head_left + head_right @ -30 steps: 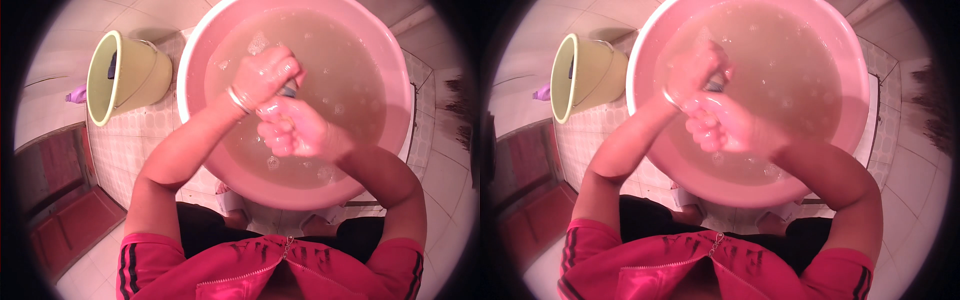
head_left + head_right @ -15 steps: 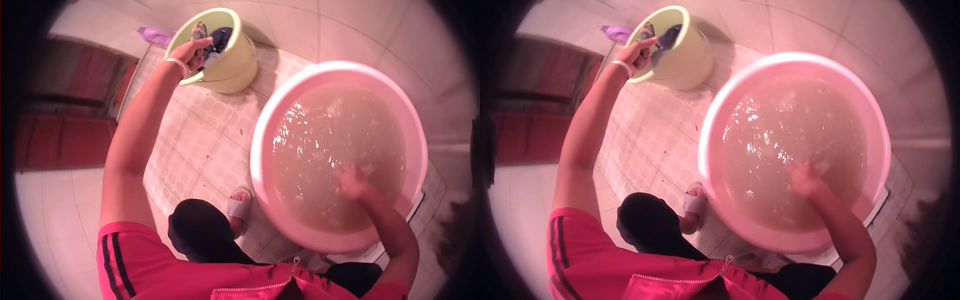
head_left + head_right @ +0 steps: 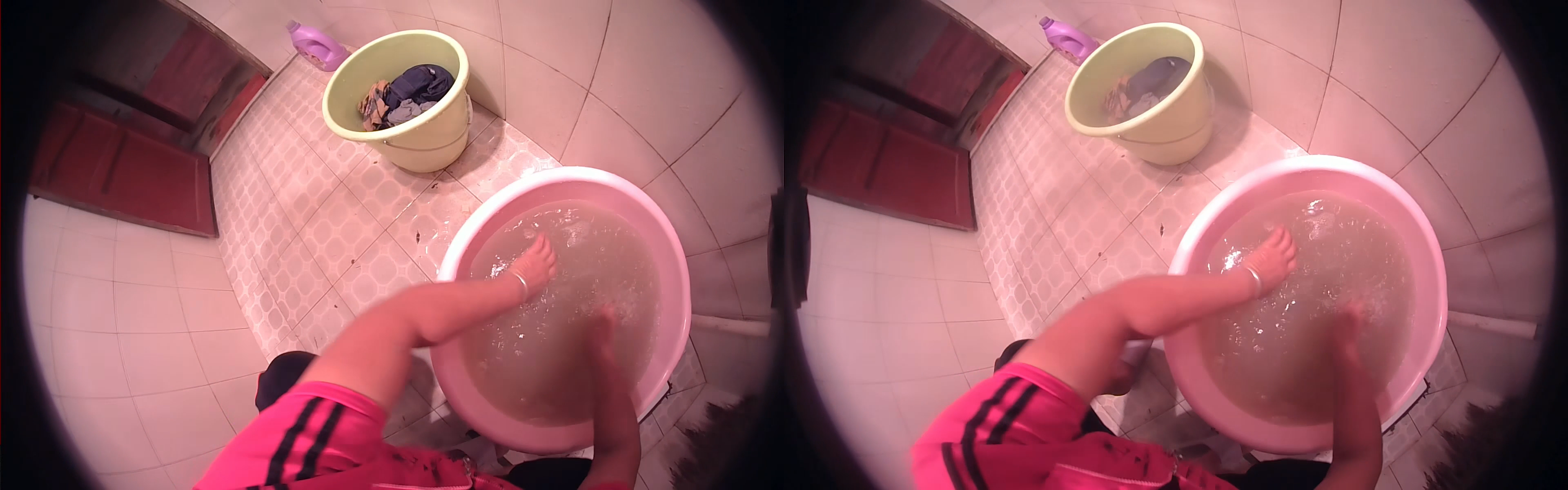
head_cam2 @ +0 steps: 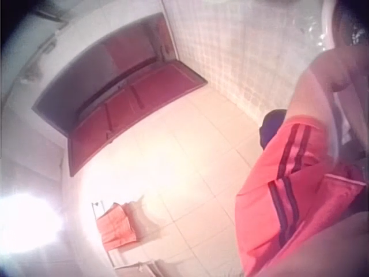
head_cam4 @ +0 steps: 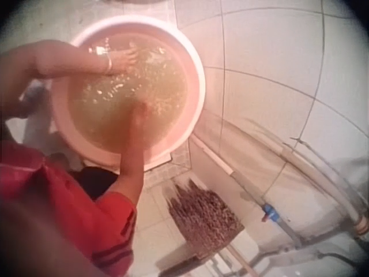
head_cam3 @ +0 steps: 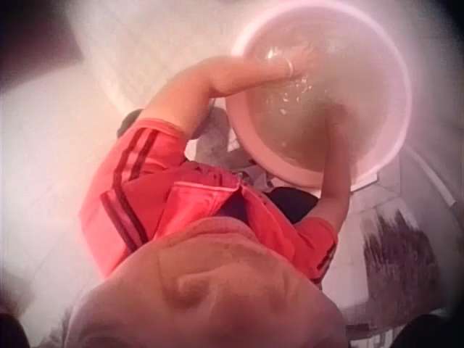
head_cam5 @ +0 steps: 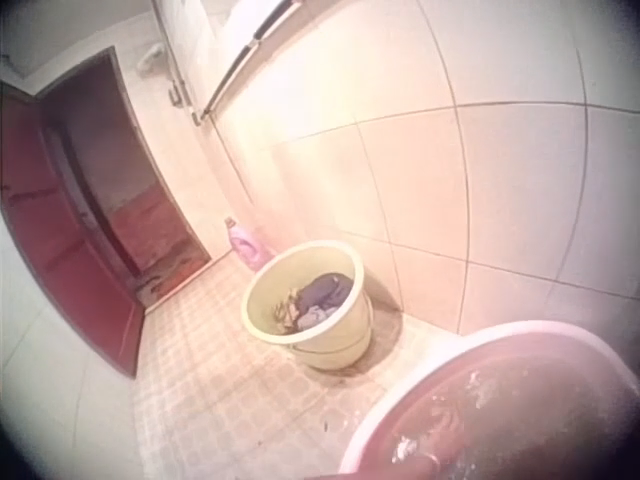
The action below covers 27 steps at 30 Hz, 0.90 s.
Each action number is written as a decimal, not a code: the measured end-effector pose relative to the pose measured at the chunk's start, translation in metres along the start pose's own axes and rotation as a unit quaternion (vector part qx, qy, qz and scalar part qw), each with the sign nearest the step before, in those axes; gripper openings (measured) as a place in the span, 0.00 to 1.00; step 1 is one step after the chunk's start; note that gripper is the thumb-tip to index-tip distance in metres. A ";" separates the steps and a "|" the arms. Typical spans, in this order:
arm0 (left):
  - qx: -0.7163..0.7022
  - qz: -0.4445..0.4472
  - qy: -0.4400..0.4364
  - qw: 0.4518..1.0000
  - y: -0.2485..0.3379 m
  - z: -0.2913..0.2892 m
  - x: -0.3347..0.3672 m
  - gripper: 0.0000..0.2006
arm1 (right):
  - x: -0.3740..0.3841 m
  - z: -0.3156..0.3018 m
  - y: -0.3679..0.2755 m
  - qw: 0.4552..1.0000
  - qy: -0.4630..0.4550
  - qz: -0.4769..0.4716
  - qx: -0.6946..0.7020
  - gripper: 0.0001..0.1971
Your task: The person enters a bathroom, washes a piece of clothing by hand in a basin of water, places it into a bucket, and carries the bucket out of the room.
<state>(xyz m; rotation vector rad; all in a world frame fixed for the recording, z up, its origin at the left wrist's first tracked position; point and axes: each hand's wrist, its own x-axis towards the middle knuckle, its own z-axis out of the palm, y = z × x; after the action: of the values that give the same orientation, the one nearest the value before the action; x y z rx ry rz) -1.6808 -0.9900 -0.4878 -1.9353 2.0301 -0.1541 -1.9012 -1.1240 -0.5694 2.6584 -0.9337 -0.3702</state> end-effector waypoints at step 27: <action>-0.676 -0.351 -0.044 0.646 -0.063 -0.160 -0.274 0.07 | 0.142 -0.295 -0.217 0.241 -0.369 0.126 0.889 0.26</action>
<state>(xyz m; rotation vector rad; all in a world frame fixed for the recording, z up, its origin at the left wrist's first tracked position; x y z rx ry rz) -1.6643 -0.7475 -0.2743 -3.2778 1.0237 1.7091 -1.5733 -0.9965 -0.3954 3.1242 -4.2589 -0.7586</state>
